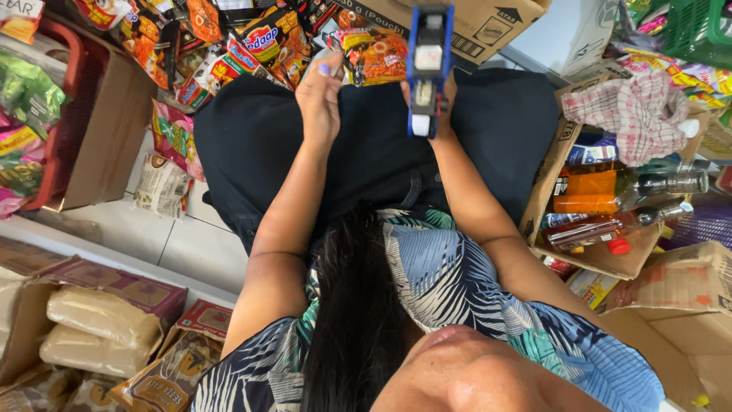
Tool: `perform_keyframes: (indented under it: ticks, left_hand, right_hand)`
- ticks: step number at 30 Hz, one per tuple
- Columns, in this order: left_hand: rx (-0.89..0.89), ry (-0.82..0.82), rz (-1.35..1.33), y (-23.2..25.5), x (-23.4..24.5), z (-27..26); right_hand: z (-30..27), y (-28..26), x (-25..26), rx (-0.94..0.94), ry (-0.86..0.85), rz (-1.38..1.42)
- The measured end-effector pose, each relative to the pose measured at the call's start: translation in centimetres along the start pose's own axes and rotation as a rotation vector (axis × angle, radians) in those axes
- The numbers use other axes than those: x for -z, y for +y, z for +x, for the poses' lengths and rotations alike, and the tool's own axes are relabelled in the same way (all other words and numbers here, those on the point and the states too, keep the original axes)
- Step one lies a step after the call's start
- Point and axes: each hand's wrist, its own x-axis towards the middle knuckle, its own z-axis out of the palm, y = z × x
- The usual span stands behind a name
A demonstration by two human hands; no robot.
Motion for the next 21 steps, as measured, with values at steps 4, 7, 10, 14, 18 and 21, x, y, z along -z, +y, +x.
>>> perform_keyframes:
  ticks: [4,7,10,14,18,21]
  left_hand:
    - [0.299,0.24,-0.207,1.3,-1.4,0.6]
    - [0.806,0.339,-0.205,3.0,-3.0,0.9]
    - [0.699,0.25,-0.271,3.1,-2.7,1.2]
    - [0.44,0.288,-0.083,2.7,-0.8,1.0]
    - [0.249,0.238,-0.043,1.9,0.2,1.3]
    - [0.186,0.223,0.0,0.9,0.5,1.0]
  right_hand:
    - [-0.3,0.2,-0.6,0.485,-0.023,-0.672]
    - [-0.9,0.9,-1.8,0.183,-0.117,0.019]
    - [-0.8,0.5,-0.5,-0.432,-0.116,0.708]
    - [-0.5,0.3,-1.2,0.168,-0.12,-0.096]
    - [-1.3,-0.3,-0.4,-0.023,-0.283,-0.027]
    - [-1.7,-1.0,-1.5,0.025,-0.331,0.052]
